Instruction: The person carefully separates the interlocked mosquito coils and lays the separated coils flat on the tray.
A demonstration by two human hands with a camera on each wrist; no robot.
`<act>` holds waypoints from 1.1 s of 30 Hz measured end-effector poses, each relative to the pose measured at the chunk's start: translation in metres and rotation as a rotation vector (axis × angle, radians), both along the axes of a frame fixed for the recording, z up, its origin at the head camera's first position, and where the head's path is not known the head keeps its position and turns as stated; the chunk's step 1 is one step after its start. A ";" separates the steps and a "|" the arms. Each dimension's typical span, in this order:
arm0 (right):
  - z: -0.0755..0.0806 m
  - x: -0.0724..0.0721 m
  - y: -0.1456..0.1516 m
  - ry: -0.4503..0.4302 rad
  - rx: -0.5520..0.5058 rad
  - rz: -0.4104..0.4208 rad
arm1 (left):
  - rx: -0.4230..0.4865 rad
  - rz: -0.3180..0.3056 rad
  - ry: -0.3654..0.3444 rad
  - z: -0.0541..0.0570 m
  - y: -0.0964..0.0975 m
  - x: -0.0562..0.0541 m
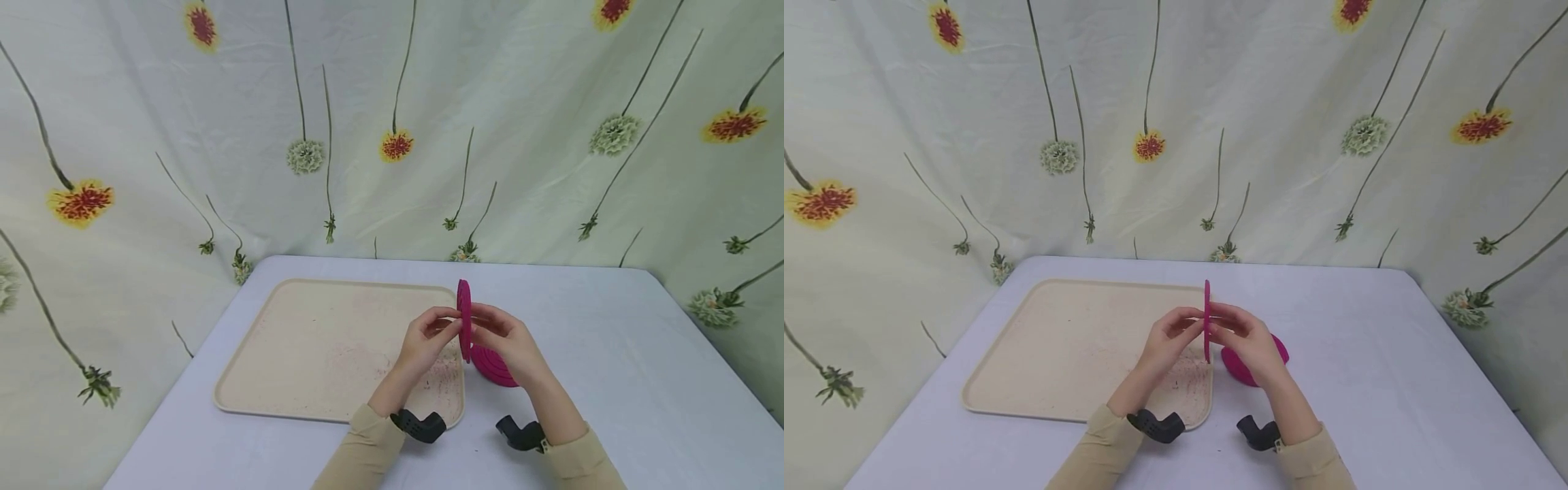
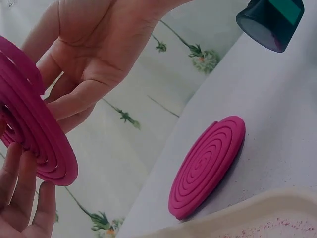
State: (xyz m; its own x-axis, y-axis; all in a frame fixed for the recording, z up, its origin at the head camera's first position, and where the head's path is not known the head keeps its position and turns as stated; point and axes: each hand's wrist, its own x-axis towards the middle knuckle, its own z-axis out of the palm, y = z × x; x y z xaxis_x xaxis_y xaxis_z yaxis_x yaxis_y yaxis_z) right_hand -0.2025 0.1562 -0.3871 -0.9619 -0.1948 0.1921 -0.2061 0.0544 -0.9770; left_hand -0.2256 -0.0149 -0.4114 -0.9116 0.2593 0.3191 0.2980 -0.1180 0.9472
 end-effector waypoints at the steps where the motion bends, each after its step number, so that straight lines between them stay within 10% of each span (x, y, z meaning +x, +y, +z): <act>1: 0.000 0.000 0.001 0.011 0.009 0.000 | -0.011 -0.001 0.005 0.002 -0.001 0.001; 13: -0.003 -0.002 0.001 0.113 0.097 -0.081 | -0.090 -0.040 0.181 0.033 -0.010 0.020; 24: -0.008 -0.004 -0.003 0.122 0.136 -0.064 | -0.129 -0.037 0.142 0.033 -0.013 0.019; 33: -0.008 -0.003 -0.002 0.136 0.178 -0.017 | -0.134 -0.057 0.138 0.008 -0.014 0.001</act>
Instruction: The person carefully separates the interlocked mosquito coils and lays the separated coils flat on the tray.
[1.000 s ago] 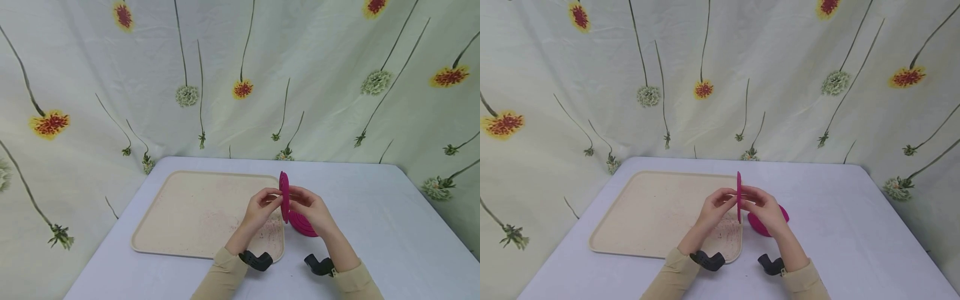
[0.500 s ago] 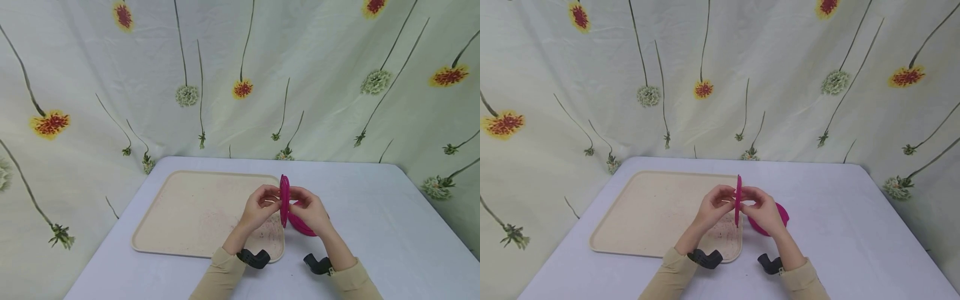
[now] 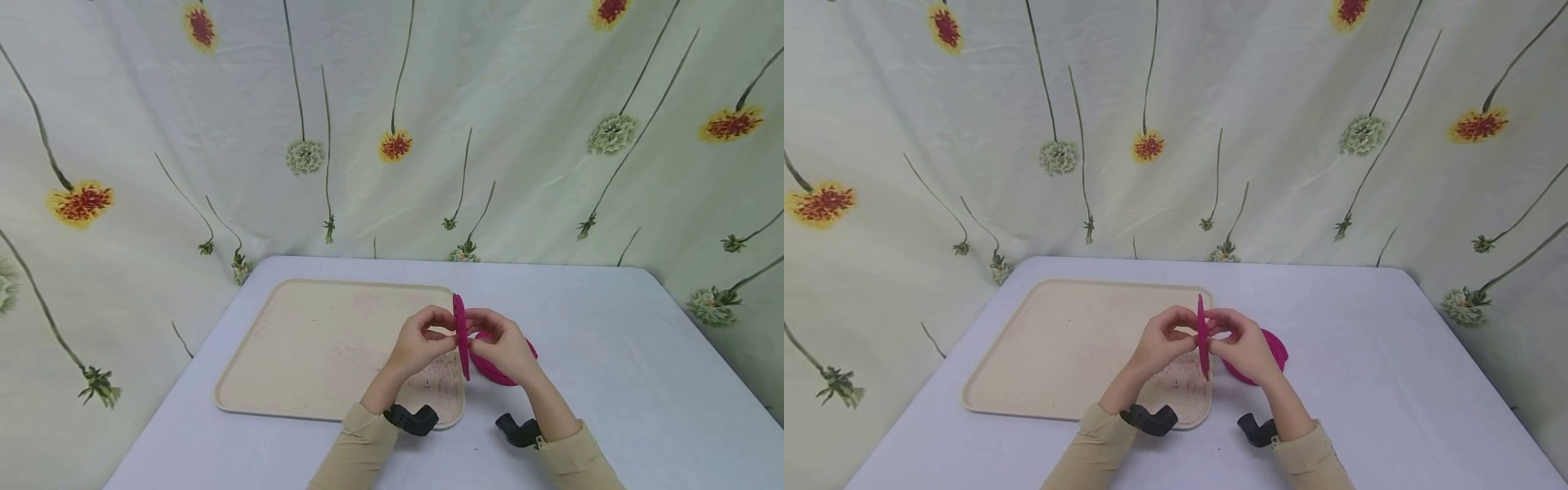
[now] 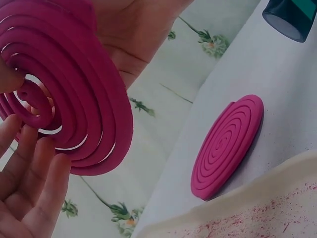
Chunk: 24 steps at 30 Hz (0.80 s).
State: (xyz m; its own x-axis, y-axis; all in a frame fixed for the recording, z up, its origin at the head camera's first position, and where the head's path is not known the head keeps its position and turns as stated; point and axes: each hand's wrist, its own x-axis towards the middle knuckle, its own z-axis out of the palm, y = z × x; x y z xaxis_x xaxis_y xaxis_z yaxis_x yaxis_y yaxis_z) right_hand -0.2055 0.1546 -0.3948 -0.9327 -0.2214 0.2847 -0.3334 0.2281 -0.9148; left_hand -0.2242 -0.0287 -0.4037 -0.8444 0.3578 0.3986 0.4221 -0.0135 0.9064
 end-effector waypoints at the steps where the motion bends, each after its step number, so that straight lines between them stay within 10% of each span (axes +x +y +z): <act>1: 0.000 0.000 0.000 0.002 -0.001 0.008 | 0.002 -0.001 0.006 -0.001 0.000 0.000; 24: 0.005 0.002 0.006 0.071 0.024 0.045 | 0.035 0.016 0.011 0.029 0.004 0.022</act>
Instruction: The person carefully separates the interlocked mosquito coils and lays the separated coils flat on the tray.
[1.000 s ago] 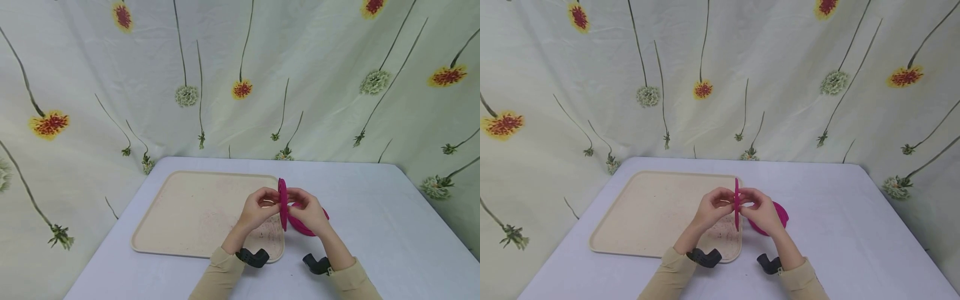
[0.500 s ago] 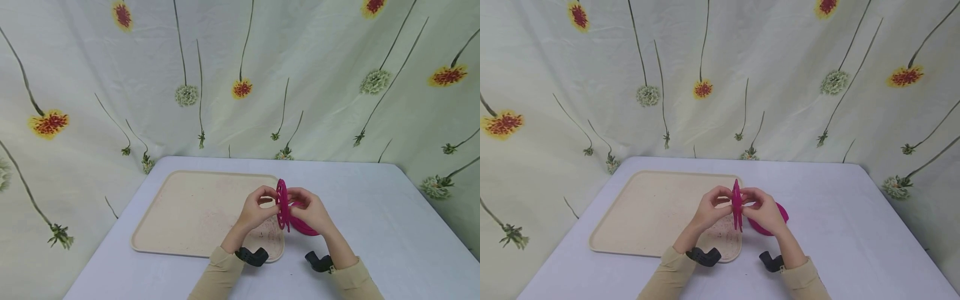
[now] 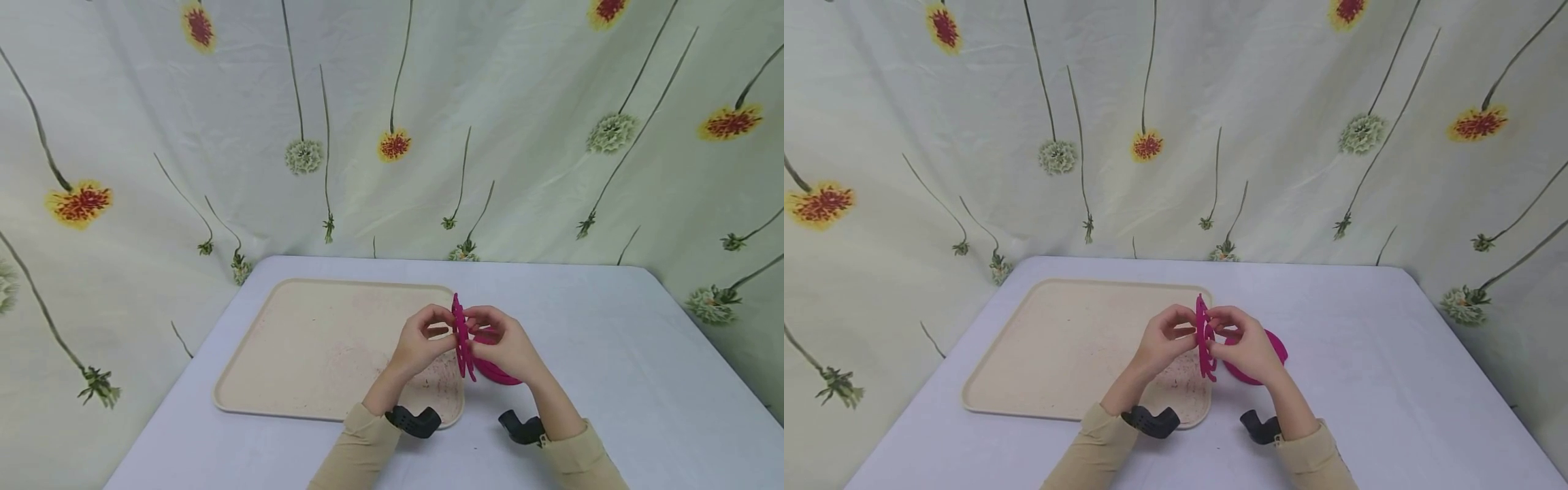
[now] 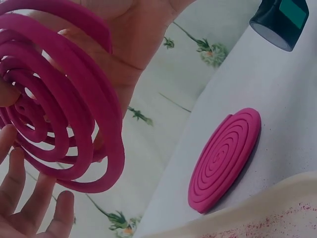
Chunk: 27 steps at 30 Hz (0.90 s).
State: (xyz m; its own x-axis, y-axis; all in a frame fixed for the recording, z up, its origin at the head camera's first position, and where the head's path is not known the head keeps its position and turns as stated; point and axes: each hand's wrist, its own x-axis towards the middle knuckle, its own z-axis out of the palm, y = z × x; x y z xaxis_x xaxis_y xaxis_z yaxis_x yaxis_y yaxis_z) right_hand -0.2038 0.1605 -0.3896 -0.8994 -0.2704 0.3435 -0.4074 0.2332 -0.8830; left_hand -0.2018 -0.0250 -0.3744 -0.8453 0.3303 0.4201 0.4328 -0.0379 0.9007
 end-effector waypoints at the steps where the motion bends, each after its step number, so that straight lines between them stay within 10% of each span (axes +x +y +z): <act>1: 0.000 0.000 0.000 0.000 0.002 0.000 | 0.002 0.000 0.004 0.000 0.000 0.000; 27: 0.006 0.001 0.013 -0.005 0.036 -0.018 | -0.016 0.162 -0.109 0.005 -0.021 -0.010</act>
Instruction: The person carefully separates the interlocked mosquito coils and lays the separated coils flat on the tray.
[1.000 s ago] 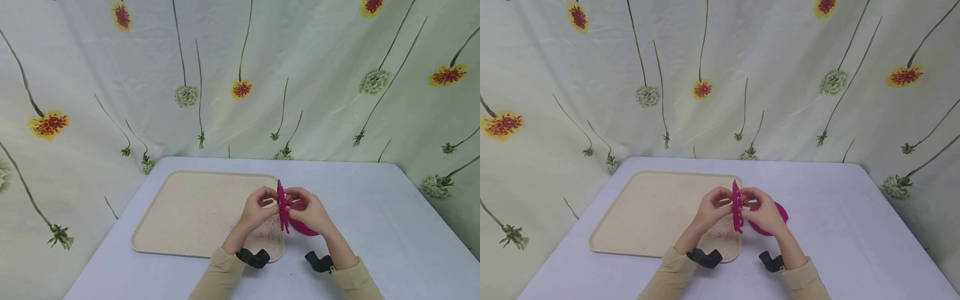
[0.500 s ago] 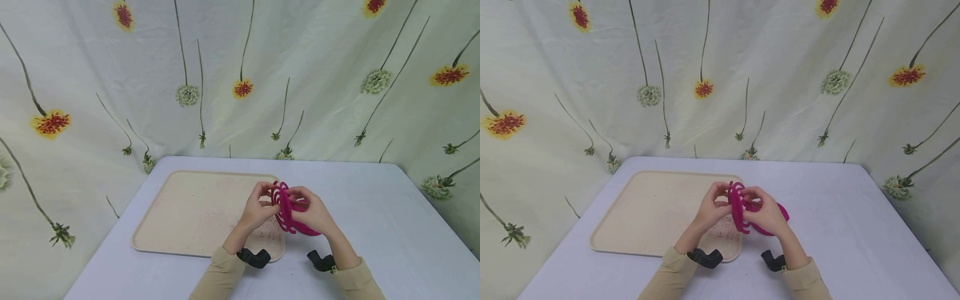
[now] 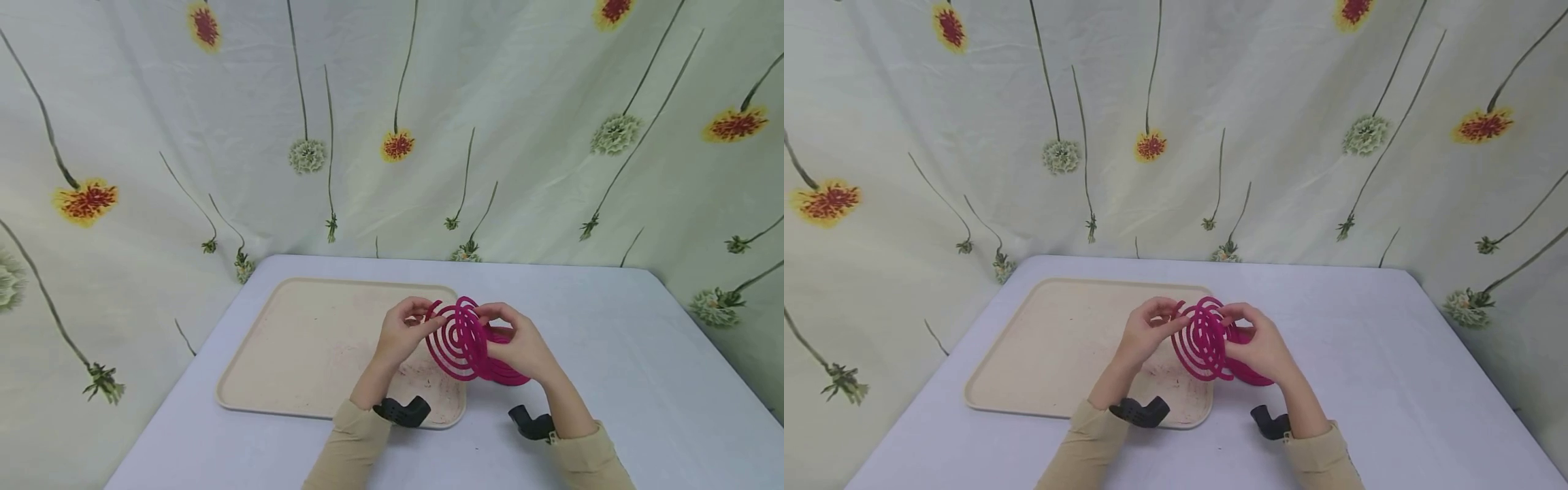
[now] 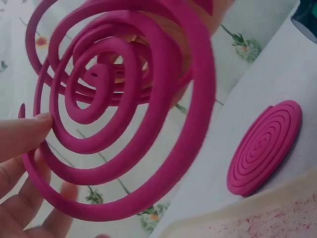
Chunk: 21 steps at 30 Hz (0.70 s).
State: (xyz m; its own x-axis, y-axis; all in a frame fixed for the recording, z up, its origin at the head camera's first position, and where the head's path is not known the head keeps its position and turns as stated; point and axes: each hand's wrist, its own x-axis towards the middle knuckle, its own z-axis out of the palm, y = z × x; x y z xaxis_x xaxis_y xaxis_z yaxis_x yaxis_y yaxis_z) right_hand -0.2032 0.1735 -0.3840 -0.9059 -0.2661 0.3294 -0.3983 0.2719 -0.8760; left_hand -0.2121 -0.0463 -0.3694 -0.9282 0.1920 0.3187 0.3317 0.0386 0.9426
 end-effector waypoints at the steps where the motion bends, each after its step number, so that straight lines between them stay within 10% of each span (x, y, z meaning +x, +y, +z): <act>1: 0.000 0.000 0.000 -0.008 0.004 0.001 | 0.004 -0.017 -0.015 -0.001 -0.002 -0.002; 6: -0.001 -0.001 0.003 0.003 0.024 -0.025 | 0.069 -0.130 -0.141 -0.015 -0.010 -0.016; 13: 0.002 -0.002 0.017 -0.127 -0.092 -0.004 | 0.057 -0.115 -0.158 -0.016 -0.025 -0.022; 21: 0.000 -0.004 0.040 -0.340 -0.118 0.287 | 0.081 -0.179 -0.115 -0.015 -0.036 -0.023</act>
